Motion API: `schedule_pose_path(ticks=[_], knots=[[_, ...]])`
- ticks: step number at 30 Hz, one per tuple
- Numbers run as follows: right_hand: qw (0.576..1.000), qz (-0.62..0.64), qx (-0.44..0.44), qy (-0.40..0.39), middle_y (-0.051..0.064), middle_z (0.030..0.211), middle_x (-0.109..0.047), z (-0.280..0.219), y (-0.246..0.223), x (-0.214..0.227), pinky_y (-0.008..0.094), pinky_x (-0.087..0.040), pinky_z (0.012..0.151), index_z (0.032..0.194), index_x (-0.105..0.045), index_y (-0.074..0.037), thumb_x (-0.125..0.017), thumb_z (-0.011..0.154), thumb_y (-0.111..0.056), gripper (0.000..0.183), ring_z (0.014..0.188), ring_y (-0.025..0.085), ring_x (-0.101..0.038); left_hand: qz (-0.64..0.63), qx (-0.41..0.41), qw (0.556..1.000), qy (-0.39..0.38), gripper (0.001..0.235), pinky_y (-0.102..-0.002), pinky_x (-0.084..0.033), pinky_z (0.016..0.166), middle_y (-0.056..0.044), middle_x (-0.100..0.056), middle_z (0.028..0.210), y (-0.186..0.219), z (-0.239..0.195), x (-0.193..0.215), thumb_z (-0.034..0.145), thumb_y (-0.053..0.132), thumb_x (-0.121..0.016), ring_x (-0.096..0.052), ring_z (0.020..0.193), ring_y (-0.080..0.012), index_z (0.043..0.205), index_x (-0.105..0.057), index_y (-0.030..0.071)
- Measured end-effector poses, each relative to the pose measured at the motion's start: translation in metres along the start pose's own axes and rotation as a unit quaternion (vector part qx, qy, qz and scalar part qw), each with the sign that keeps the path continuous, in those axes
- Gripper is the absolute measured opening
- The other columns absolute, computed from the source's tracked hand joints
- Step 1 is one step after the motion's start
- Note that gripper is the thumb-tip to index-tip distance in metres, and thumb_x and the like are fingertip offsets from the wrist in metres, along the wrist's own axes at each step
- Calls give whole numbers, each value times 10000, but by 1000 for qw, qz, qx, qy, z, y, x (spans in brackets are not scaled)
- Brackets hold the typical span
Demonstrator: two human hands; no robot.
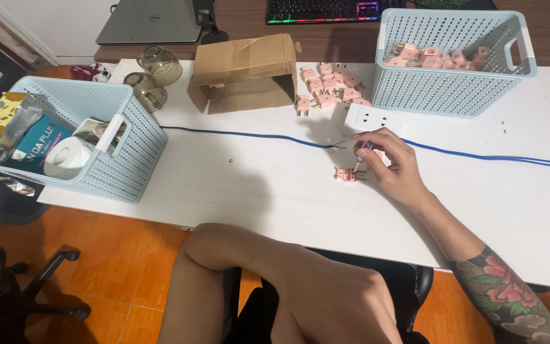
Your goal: Wiring and assembling small pink electrical plugs using a precision screwdriver at a workbench.
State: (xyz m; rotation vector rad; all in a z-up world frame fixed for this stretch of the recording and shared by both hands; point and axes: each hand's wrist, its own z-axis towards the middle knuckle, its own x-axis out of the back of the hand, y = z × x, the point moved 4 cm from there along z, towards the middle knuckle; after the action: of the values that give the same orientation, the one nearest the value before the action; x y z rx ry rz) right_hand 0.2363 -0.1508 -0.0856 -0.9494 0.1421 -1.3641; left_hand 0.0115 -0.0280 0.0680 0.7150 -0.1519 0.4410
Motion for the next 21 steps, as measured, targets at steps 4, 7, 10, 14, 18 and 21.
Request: schedule_pose_path(ticks=[4, 7, 10, 14, 18, 21], knots=[[1000, -10, 4, 7, 130, 1157, -785, 9, -8, 2, 344, -565, 940, 1347, -753, -6, -680, 1181, -162, 239, 1008, 233, -711, 57, -37, 998, -2, 131, -465, -283, 562, -109, -373, 894, 5, -19, 12, 936, 135, -375, -247, 603, -362, 861, -358, 29], [1000, -28, 0, 9, 166, 1242, -786, 5, -10, 3, 388, -533, 971, 1314, -753, 29, -694, 1179, -160, 240, 1051, 280, -702, -2, 118, 993, -13, 784, -436, -710, 900, -60, -794, 1242, -10, -45, 17, 1175, 812, -324, -896, 1033, -352, 1346, -684, 137], [999, -9, 32, -2, 165, 1266, -782, -1, -10, 1, 429, -555, 1011, 1392, -752, 11, -674, 1222, -190, 275, 1137, 305, -709, 33, 213, 968, 130, 116, -276, -495, 693, 2, -650, 1025, -40, -66, -4, 1258, 206, -487, -548, 731, -146, 1329, -517, 119], [998, 19, 59, 6, 151, 1223, -765, 4, -11, 0, 394, -564, 1000, 1399, -721, -3, -654, 1238, -141, 222, 1098, 271, -687, 47, 412, 910, 12, 531, -469, -373, 1213, -116, -612, 1506, -87, -117, -36, 1202, 502, -397, -599, 1366, -281, 1554, -498, 118], [998, 29, 58, -1, 147, 1253, -775, 5, -9, -1, 386, -590, 1006, 1406, -725, -14, -665, 1228, -170, 245, 1129, 265, -707, 80, 504, 860, 7, 805, -626, -171, 1384, -241, -379, 1806, -113, -192, -60, 1179, 642, -205, -297, 1722, -413, 1749, -352, 93], [996, 58, 42, 46, 143, 1067, -768, 9, -18, -3, 461, -634, 969, 1346, -797, -32, -747, 1165, -128, 212, 993, 277, -751, 86, 517, 845, 106, 666, -790, -321, 1259, -370, -522, 1634, -109, -238, -51, 1217, 413, -369, -464, 1547, -602, 1763, -353, 32]])
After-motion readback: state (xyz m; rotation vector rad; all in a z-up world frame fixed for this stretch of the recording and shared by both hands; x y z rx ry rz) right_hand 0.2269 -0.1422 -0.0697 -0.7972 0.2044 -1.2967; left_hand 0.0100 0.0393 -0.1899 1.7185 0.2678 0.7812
